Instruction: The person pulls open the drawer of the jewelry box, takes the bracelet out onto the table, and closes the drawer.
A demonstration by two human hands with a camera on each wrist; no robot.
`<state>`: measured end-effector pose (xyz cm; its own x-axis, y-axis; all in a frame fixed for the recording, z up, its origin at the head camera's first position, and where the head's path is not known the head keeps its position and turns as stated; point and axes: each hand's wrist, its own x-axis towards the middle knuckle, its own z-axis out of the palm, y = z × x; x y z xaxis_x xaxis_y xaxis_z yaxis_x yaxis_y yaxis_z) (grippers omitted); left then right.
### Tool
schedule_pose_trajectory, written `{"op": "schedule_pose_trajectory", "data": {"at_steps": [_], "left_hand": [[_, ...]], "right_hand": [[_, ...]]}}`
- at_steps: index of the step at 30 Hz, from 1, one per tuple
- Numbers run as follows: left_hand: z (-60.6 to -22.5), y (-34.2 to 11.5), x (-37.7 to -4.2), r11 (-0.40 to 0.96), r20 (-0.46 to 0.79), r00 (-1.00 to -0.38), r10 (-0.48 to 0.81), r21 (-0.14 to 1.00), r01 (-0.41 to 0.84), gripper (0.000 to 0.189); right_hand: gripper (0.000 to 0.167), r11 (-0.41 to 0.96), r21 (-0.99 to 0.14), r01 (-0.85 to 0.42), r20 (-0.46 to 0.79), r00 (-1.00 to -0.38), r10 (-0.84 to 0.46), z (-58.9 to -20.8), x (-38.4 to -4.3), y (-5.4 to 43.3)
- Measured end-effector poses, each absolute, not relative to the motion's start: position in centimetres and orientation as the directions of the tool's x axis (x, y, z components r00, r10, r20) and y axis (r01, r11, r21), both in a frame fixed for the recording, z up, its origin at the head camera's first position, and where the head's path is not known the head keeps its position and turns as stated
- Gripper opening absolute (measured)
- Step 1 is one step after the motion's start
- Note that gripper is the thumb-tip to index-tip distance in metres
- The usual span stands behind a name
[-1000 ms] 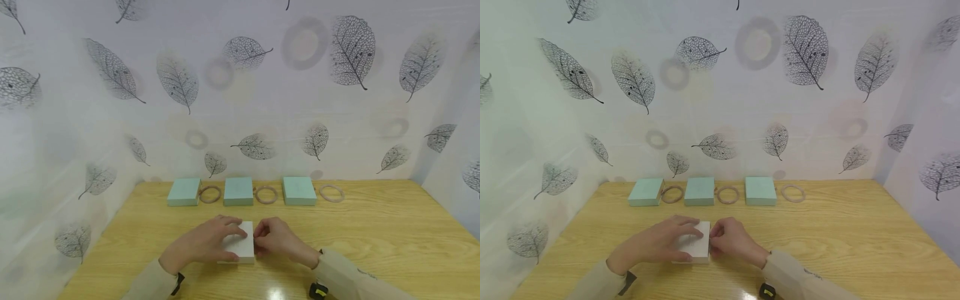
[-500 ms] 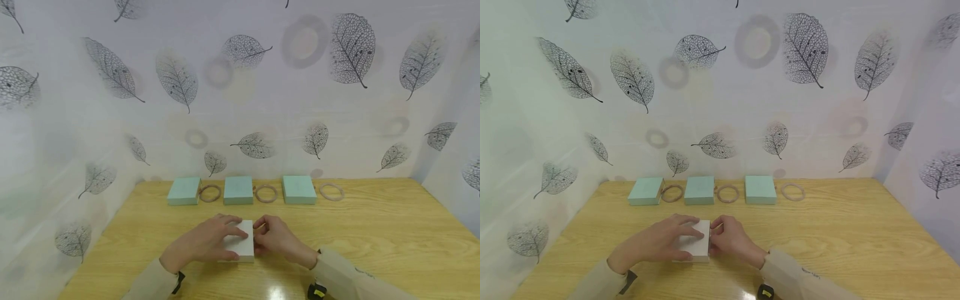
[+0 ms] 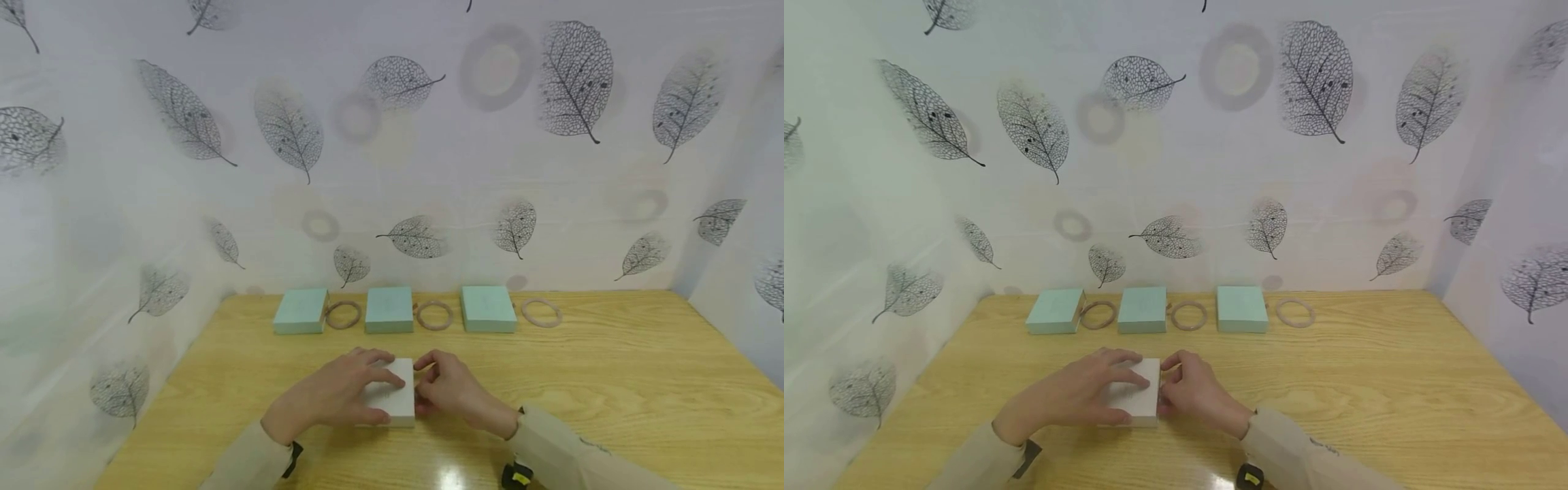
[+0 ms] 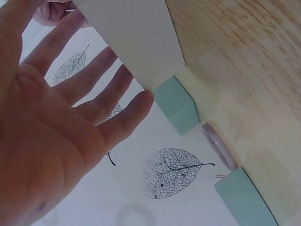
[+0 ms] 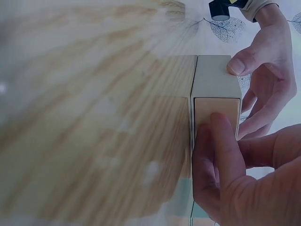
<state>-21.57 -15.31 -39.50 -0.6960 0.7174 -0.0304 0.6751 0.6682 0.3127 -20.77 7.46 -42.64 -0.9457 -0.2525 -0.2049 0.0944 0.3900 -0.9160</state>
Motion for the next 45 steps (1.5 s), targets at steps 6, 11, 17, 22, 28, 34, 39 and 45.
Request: {"op": "schedule_pose_trajectory", "data": {"at_steps": [6,11,17,22,28,34,39,45], "left_hand": [[-39.34,-15.26,-21.54,0.678,-0.040,-0.705,0.708,0.315,0.664,0.045],[-39.44,-15.22,-21.59,0.678,-0.043,-0.704,0.709,0.317,0.663,0.045],[-39.44,-15.21,-21.55,0.676,-0.035,-0.703,0.710,0.314,0.667,0.044],[-39.31,-15.14,-21.53,0.678,-0.038,-0.707,0.707,0.320,0.661,0.044],[-39.43,-15.13,-21.63,0.682,-0.038,-0.710,0.703,0.320,0.658,0.044],[-39.43,-15.12,-21.61,0.682,-0.035,-0.711,0.702,0.321,0.657,0.043],[-39.38,-15.09,-21.61,0.684,-0.036,-0.712,0.701,0.316,0.657,0.044],[-39.39,-15.04,-21.60,0.689,-0.040,-0.716,0.697,0.314,0.653,0.044]], "right_hand": [[0.027,0.384,-0.915,0.124,-0.230,-0.942,-0.244,-42.49,-20.79,7.52],[0.028,0.368,-0.920,0.134,-0.237,-0.939,-0.251,-42.59,-20.79,7.67],[0.028,0.357,-0.925,0.126,-0.228,-0.938,-0.262,-42.73,-20.81,7.81],[0.028,0.346,-0.929,0.130,-0.230,-0.936,-0.265,-42.67,-20.70,7.83],[0.029,0.332,-0.934,0.133,-0.232,-0.932,-0.278,-42.54,-20.57,7.90],[0.031,0.321,-0.938,0.133,-0.231,-0.929,-0.288,-42.54,-20.56,7.93],[0.030,0.322,-0.937,0.134,-0.230,-0.931,-0.282,-42.56,-20.58,7.92],[0.030,0.326,-0.935,0.143,-0.238,-0.932,-0.274,-42.65,-20.62,7.97]]}}
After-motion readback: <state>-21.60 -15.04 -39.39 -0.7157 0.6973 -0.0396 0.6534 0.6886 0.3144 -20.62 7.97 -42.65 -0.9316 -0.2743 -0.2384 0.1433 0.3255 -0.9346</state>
